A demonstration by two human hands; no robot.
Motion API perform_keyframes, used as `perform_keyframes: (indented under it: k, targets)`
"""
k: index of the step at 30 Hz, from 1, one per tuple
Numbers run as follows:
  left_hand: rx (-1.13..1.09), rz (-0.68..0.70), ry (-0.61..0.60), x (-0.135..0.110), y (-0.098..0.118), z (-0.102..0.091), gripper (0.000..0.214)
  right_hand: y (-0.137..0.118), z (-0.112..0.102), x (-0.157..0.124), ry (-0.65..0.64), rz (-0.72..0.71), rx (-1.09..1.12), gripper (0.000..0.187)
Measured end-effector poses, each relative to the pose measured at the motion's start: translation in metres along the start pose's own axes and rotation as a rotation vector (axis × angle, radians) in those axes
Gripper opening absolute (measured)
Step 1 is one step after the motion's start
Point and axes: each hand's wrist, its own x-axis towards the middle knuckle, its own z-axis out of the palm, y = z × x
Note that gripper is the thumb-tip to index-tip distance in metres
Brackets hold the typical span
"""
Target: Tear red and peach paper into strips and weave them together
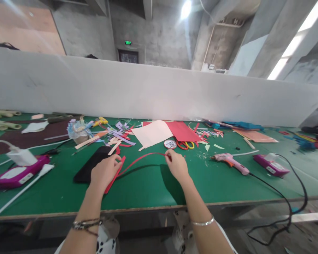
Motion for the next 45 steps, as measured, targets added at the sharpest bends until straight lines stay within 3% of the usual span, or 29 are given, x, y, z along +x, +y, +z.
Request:
perform_keyframes:
  k: [4, 7, 10, 13, 17, 19, 24, 27, 30, 32, 36, 41, 43, 45]
  targets:
    - [0.045, 0.035, 0.000, 0.000, 0.006, 0.005, 0.029, 0.011, -0.013, 0.006, 0.212, 0.058, 0.377, 0.013]
    - [0.041, 0.113, 0.075, 0.002, 0.010, 0.008, 0.036, 0.015, -0.021, 0.008, 0.271, 0.098, 0.616, 0.018]
    - [-0.152, 0.280, 0.134, -0.002, 0.021, 0.007, 0.048, 0.008, -0.029, 0.007, 0.308, 0.101, 0.818, 0.022]
    - [-0.446, 0.461, -0.035, -0.014, 0.041, 0.005, 0.052, -0.004, -0.037, 0.004, 0.315, 0.091, 0.994, 0.025]
    - [-0.567, 0.595, -0.293, -0.025, 0.063, 0.009, 0.043, -0.005, -0.040, 0.004, 0.386, 0.115, 1.110, 0.026]
    - [-0.614, 0.575, -0.396, -0.026, 0.067, 0.013, 0.034, 0.002, -0.039, 0.006, 0.462, 0.153, 1.157, 0.026]
    - [-0.874, 0.395, -0.593, -0.022, 0.069, 0.023, 0.037, 0.017, -0.037, 0.010, 0.574, 0.152, 1.214, 0.024]
    - [-1.107, 0.219, -0.633, -0.023, 0.075, 0.028, 0.039, 0.007, -0.039, 0.003, 0.465, -0.048, 1.060, 0.015]
    - [-1.388, 0.060, -0.610, -0.023, 0.081, 0.033, 0.031, -0.011, -0.036, -0.008, 0.162, -0.366, 0.859, 0.006]
    - [-1.546, 0.007, -0.576, -0.021, 0.084, 0.037, 0.026, -0.021, -0.031, -0.013, -0.011, -0.465, 0.761, 0.004]
    - [-1.704, -0.024, -0.590, -0.017, 0.085, 0.042, 0.033, -0.029, -0.017, -0.017, -0.170, -0.529, 0.625, 0.006]
    - [-1.706, -0.003, -0.708, -0.019, 0.084, 0.038, 0.048, -0.027, -0.011, -0.017, -0.222, -0.554, 0.459, 0.014]
    - [-1.635, 0.009, -0.654, -0.021, 0.084, 0.037, 0.041, -0.026, -0.010, -0.016, -0.234, -0.543, 0.398, 0.016]
    - [-1.504, 0.000, -0.511, -0.022, 0.083, 0.039, 0.031, -0.025, -0.011, -0.016, -0.251, -0.553, 0.364, 0.019]
